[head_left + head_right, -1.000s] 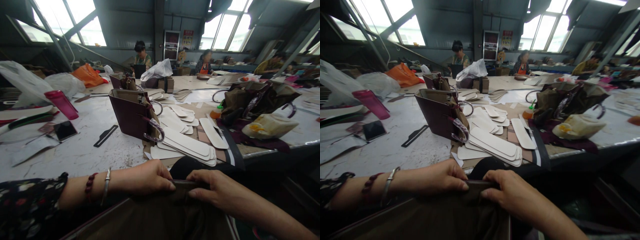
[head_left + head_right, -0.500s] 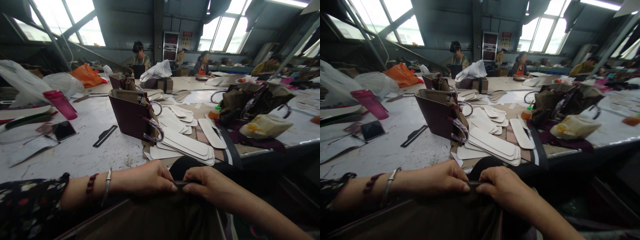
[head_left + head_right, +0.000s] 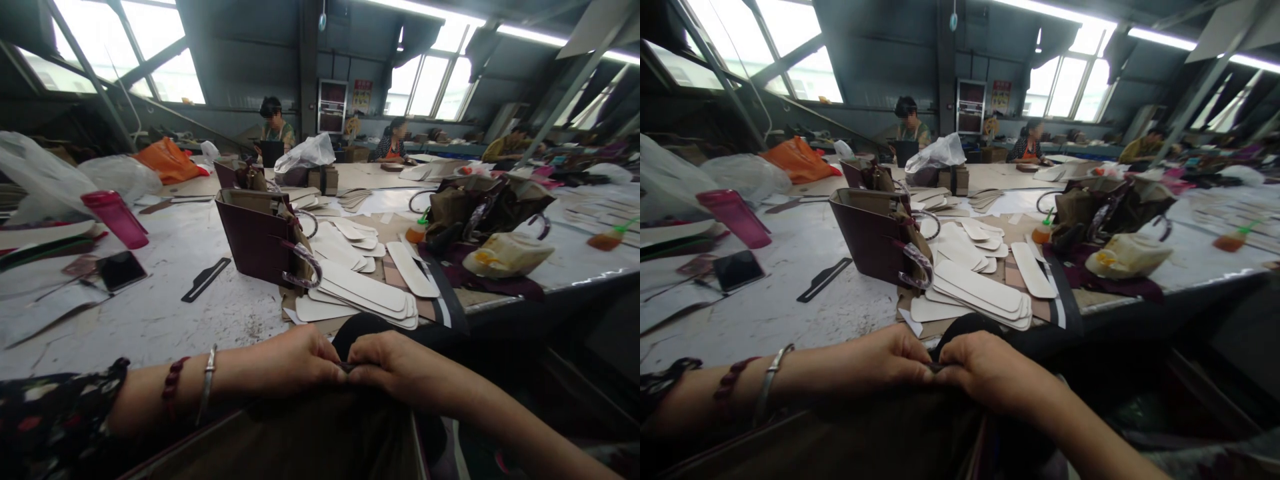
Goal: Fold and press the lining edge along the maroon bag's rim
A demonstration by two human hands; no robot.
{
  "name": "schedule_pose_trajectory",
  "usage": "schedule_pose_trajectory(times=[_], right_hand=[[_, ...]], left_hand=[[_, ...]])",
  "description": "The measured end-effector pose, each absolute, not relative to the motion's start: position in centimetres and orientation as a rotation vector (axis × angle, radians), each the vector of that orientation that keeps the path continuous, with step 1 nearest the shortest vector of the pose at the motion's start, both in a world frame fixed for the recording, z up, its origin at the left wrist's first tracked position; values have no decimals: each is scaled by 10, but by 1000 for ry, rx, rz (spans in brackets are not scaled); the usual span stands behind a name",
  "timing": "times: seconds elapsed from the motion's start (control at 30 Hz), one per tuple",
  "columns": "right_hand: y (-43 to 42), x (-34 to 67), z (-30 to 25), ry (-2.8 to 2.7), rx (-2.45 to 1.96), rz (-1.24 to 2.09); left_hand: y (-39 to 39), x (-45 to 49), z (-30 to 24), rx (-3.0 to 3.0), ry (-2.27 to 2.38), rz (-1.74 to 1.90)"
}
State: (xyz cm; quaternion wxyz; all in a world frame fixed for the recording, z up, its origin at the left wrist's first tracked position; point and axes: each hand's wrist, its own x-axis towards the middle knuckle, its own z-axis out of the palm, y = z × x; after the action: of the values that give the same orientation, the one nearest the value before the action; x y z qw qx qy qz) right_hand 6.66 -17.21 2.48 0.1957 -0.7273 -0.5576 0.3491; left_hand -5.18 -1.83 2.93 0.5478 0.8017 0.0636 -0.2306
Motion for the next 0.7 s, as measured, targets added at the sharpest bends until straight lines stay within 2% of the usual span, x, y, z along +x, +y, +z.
schedule_pose_trajectory(times=[0.37, 0.5, 0.7], right_hand=[[-193, 54, 40, -1509, -2028, 894], [-210, 43, 59, -1525, -2116, 749], [-256, 30, 100, -1383, -2262, 450]], left_hand=[[-34, -59, 47, 1988, 24, -527], [-48, -65, 70, 2111, -19, -506], [-52, -63, 111, 2167, -386, -388]])
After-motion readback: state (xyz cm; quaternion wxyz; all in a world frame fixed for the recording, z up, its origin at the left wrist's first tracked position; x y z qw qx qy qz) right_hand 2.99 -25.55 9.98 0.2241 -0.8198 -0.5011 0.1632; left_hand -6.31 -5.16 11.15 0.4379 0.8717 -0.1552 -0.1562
